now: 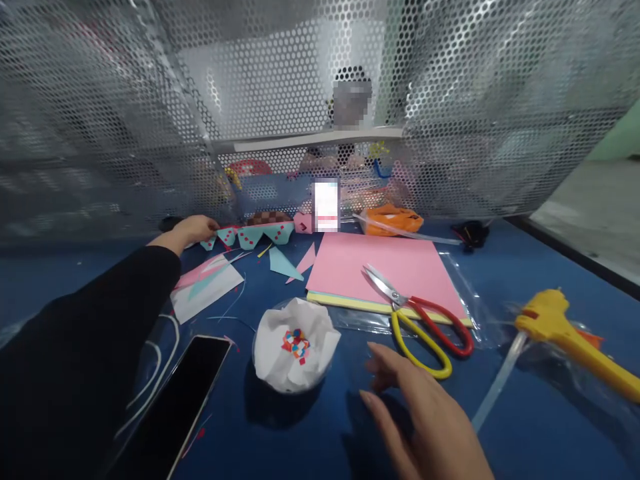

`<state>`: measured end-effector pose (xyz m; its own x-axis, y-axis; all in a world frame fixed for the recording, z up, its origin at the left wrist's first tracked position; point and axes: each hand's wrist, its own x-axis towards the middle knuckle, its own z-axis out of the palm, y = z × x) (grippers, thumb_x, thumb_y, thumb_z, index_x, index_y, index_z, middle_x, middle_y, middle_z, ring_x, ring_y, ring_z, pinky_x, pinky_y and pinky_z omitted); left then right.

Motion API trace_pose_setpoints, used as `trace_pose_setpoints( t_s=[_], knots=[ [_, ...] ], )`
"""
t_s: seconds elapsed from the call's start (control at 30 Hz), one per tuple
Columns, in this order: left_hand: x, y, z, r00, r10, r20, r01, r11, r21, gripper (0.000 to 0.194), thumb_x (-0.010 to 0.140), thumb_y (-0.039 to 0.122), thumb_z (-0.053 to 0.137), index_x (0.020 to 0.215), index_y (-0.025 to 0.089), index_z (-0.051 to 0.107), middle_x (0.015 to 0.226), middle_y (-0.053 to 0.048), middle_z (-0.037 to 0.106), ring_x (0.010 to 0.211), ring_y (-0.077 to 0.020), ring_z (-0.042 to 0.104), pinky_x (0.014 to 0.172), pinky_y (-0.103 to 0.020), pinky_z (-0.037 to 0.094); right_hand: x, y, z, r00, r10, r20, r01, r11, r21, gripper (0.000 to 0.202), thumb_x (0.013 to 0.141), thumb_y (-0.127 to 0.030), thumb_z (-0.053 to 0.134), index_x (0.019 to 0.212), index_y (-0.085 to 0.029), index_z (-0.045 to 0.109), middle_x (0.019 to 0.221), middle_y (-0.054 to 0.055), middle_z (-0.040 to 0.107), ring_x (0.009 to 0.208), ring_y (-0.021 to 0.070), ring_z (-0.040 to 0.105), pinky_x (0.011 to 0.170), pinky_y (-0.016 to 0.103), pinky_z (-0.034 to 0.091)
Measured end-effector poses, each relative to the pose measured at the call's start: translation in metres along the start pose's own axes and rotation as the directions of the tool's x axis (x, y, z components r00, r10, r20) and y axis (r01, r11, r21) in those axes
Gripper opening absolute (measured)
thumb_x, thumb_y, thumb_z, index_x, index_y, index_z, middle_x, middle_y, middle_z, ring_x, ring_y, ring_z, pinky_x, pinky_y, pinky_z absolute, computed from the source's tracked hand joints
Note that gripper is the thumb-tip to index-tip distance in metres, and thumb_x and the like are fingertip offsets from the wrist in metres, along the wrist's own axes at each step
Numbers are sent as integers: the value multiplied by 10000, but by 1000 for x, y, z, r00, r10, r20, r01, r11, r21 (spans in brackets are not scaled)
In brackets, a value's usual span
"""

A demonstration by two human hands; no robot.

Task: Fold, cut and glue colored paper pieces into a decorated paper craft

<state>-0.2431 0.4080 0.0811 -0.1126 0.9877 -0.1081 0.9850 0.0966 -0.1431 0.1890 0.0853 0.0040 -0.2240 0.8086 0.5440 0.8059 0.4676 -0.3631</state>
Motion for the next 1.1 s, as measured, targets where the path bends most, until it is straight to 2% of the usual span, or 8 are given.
trace_pose_setpoints(
  t_s=[0.17,0.37,0.53,0.6,0.7,0.8,0.93,1.1],
  knots=[
    [2,0,9,989,-34,-146,39,999,30,371,931,348,624,1258,179,579,1273,-101,604,1072,-256,630,881,-463,549,1,-2,3,999,-43,24,44,999,-5,347,1001,-398,440,1276,-197,507,850,54,764,717,174,765,612,230,629],
    [-16,12,10,994,3,-107,5,997,71,361,934,351,620,1245,173,586,1254,-97,614,1056,-252,636,874,-462,551,2,-6,2,999,-44,19,44,999,10,295,977,-307,489,1249,-198,526,867,57,754,734,179,748,622,267,621],
    [-40,29,-8,995,33,-97,-23,994,107,354,932,359,623,1230,169,597,1242,-84,621,1054,-257,638,882,-459,548,3,-7,-3,997,-69,33,70,997,-32,280,931,-185,509,1207,-174,558,935,81,748,833,212,725,748,356,589],
    [-53,42,-19,993,56,-101,-43,992,122,350,934,362,617,1227,170,599,1242,-88,621,1055,-256,637,881,-461,548,7,-4,-8,994,-28,110,42,991,-127,253,914,-184,528,1156,-164,600,988,100,743,889,240,711,787,388,566],
    [-79,68,-38,987,130,-94,-116,983,140,346,936,363,614,1222,167,601,1234,-90,625,1050,-254,638,878,-462,548,16,5,-18,961,128,246,-56,958,-281,228,898,-213,578,1111,-156,637,1014,101,737,945,258,690,828,391,535],
    [-113,99,-51,967,243,-69,-231,962,148,333,938,371,610,1201,167,613,1216,-84,635,1044,-253,640,881,-459,546,24,16,-28,943,218,251,-117,924,-363,176,899,-206,585,1043,-129,652,1016,126,721,963,280,674,846,407,513],
    [-160,140,-56,917,399,-21,-391,907,158,280,934,367,615,1159,201,638,1209,-79,644,1052,-240,639,890,-438,542,28,29,-33,917,333,220,-198,859,-472,233,923,-210,590,1102,-69,638,1053,167,694,1004,286,658,880,439,511],
    [-197,184,-54,838,545,5,-539,828,154,259,945,350,602,1155,203,639,1216,-84,641,1042,-227,638,890,-432,542,30,40,-29,883,409,229,-240,815,-527,341,942,-350,629,1219,-153,603,1218,97,633,1020,221,652,862,428,556]
  ],
)
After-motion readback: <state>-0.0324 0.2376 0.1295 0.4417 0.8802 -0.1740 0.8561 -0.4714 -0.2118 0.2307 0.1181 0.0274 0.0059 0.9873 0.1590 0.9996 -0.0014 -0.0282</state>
